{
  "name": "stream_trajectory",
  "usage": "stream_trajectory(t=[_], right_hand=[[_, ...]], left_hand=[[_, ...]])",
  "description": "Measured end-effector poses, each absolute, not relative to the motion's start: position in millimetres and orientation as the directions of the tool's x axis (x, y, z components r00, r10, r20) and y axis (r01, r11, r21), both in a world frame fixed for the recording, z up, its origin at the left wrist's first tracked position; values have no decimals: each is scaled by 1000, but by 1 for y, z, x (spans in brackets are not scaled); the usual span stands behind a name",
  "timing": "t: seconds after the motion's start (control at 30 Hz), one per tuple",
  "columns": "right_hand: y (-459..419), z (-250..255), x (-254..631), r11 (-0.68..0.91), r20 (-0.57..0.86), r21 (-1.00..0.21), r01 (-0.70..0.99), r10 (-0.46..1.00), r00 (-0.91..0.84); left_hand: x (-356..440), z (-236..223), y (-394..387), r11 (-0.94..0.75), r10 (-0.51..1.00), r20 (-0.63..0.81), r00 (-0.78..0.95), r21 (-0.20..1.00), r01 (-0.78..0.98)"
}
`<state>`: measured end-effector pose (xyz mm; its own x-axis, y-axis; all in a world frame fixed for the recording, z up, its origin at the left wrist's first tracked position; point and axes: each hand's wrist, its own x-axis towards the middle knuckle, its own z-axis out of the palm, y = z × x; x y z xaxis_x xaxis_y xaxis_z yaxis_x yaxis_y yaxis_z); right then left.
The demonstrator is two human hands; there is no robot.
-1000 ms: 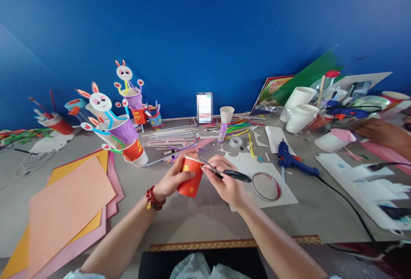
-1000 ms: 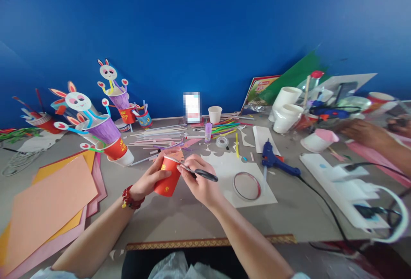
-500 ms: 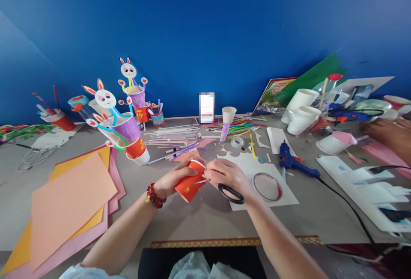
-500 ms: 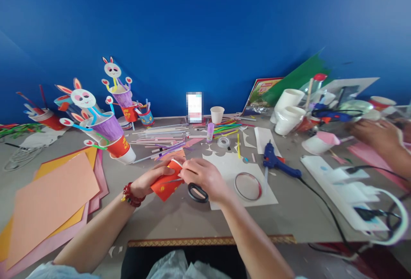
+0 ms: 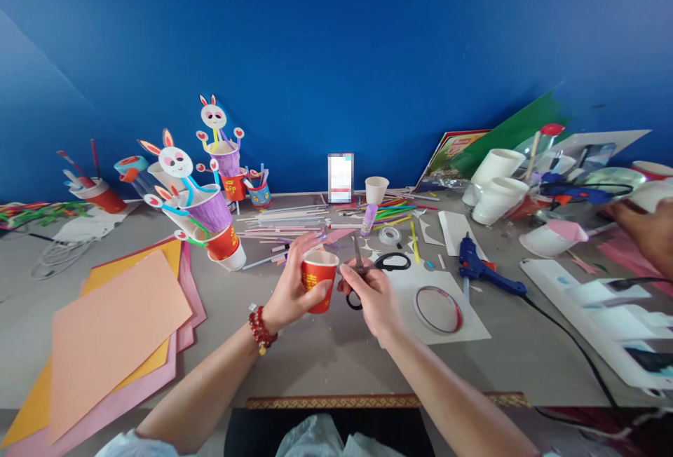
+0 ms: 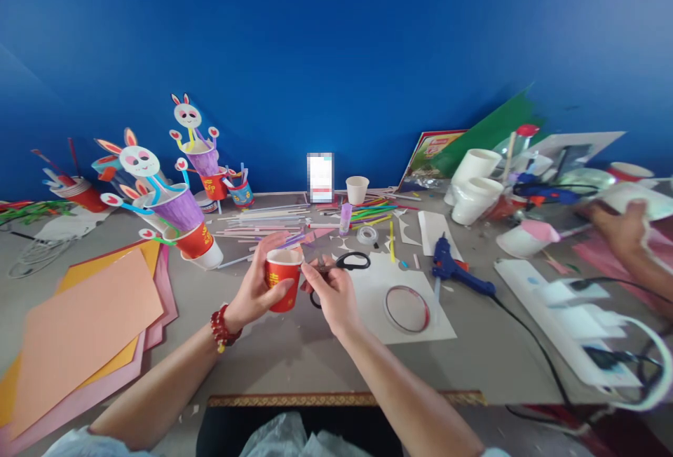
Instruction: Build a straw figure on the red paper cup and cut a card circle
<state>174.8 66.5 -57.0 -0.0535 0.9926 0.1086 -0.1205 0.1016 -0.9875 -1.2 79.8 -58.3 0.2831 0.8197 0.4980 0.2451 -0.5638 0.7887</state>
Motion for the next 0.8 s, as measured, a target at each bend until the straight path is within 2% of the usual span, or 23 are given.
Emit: stream_trajectory(t=[0.07,0.1,0.17,0.27,0.47,0.6,0.7,0.8], right_hand=[[64,-52,177,163,165,-985,-51,985,-41],[63,-49,179,200,201,-980,-17,979,-28],[60,-46,183,265,265,-963,36,964,-3],[59,-46,186,332,334,-937,108,943,-1],[62,-45,191,552,557,-769,323,826,-84],[64,-39,194,639,628,-685,349,761,-160],[64,-37,193,637,623,-695,334,765,-163],[62,-39,190,551,543,-780,296,832,-117]], left_hand=[[1,-58,76,-298,917,277,289,954,29],[2,-58,75,-166,937,178,299,984,-64],[4,-57,72,3,949,57,311,982,-189],[5,-55,71,70,950,17,312,961,-267],[2,-56,73,23,952,49,302,972,-233],[-1,-56,74,-20,953,75,294,982,-187],[-1,-58,75,-106,946,146,288,983,-148],[0,-63,76,-318,909,319,269,947,-51]])
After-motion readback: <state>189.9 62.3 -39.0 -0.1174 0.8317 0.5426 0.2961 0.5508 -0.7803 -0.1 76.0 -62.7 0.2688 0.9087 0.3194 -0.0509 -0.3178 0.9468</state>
